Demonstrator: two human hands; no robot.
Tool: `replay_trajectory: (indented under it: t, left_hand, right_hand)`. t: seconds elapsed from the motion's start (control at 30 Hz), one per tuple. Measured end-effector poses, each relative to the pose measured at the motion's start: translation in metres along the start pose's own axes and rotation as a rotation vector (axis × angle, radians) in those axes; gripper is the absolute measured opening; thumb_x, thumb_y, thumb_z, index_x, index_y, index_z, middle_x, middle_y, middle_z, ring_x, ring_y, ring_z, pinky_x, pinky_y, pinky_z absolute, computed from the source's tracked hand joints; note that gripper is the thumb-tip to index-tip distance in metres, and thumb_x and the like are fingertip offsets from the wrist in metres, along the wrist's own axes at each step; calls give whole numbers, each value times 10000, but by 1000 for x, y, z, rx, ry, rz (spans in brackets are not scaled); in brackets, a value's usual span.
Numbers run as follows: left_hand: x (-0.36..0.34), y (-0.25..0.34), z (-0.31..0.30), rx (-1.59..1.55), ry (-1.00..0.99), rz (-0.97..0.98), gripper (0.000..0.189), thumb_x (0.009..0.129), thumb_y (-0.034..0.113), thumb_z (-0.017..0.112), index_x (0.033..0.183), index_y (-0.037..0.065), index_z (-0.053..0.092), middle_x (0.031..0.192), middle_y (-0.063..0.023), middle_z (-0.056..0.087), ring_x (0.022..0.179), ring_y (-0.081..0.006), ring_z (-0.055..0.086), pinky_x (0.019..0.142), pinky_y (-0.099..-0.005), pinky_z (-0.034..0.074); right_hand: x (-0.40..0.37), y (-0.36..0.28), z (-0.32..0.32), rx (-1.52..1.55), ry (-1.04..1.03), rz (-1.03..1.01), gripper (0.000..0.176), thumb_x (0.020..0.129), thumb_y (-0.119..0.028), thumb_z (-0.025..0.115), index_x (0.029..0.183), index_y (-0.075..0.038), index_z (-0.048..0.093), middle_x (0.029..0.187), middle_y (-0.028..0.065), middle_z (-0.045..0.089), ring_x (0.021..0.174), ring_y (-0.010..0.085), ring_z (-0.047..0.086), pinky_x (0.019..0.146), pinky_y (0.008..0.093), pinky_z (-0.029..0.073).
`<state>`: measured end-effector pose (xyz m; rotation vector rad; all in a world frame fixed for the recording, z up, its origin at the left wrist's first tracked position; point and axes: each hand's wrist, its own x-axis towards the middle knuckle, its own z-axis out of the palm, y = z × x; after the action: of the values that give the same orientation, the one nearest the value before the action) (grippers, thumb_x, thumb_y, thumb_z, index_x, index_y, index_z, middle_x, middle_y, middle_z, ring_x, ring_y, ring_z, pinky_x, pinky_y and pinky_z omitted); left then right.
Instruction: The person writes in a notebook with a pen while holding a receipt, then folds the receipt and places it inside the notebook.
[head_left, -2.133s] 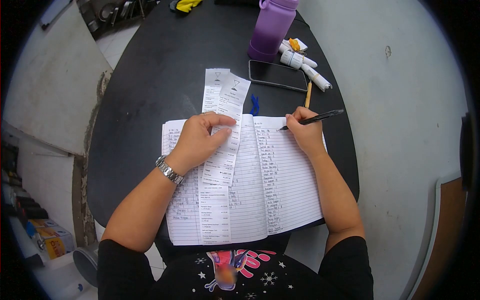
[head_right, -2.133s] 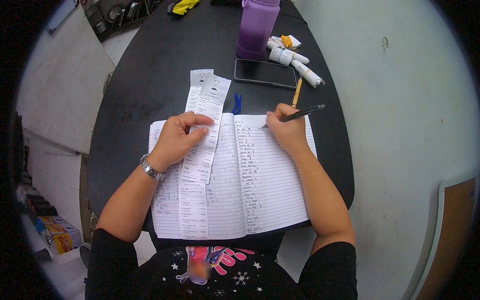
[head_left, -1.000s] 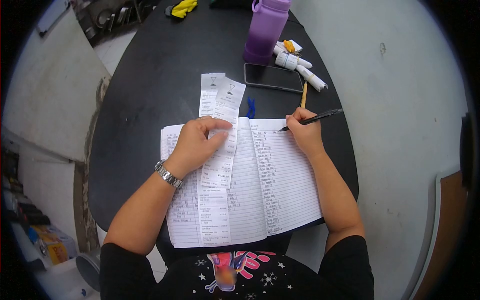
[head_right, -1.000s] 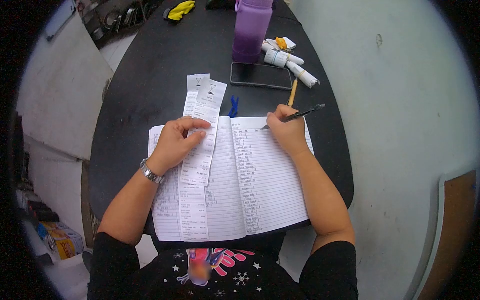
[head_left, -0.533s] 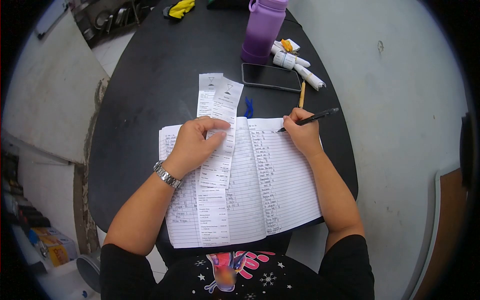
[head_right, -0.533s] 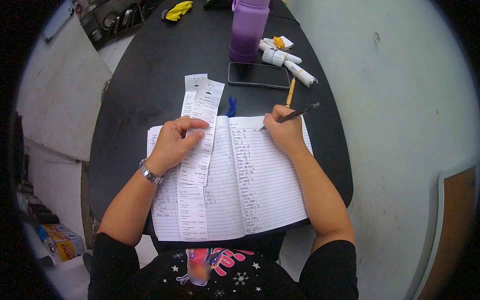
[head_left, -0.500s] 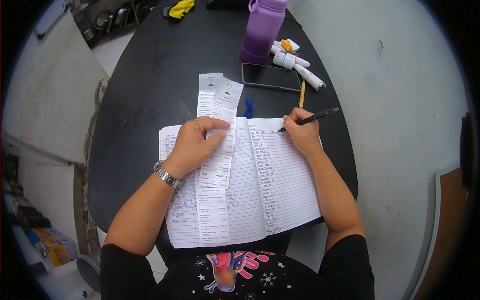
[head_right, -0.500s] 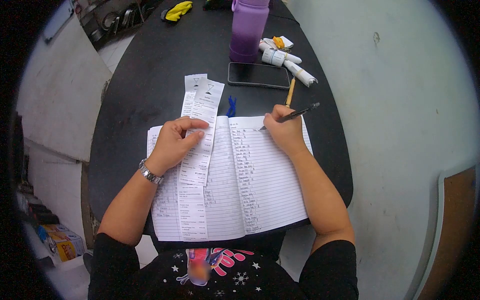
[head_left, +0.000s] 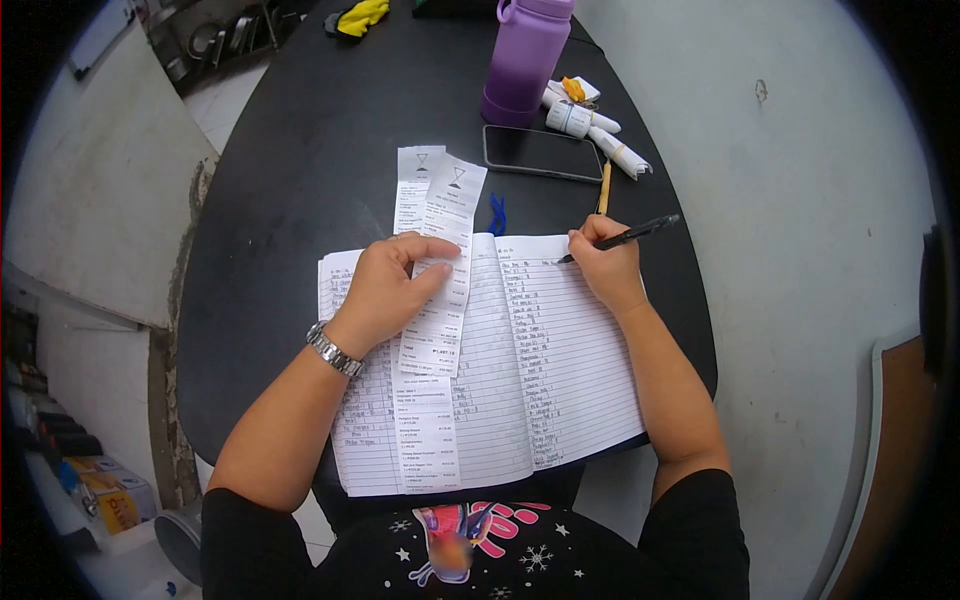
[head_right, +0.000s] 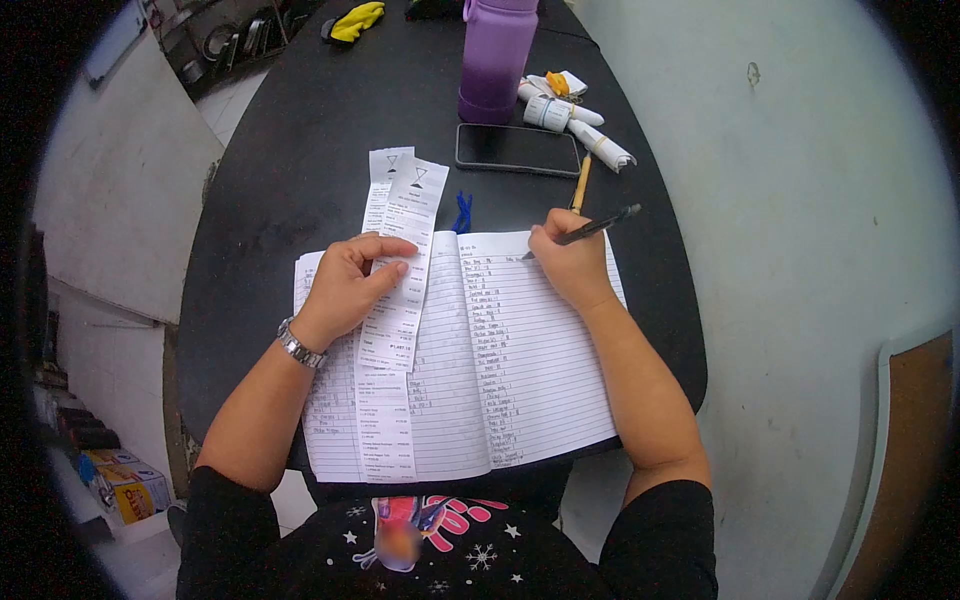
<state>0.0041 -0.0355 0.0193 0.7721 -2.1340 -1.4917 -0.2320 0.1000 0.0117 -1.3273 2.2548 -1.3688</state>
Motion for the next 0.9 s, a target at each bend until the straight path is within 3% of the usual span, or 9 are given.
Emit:
replay_trajectory:
  t: [0.9]
  left_hand:
    - [1, -2, 0, -11, -3, 14, 205, 823, 106, 649, 1013, 57, 709, 903, -50, 677, 616, -65, 511, 555, -200, 404]
  right_hand:
    - [0, 4, 0, -3, 37, 0, 260, 749, -86, 625, 576, -17, 444, 518, 29, 441, 519, 108, 417, 496, 284, 328]
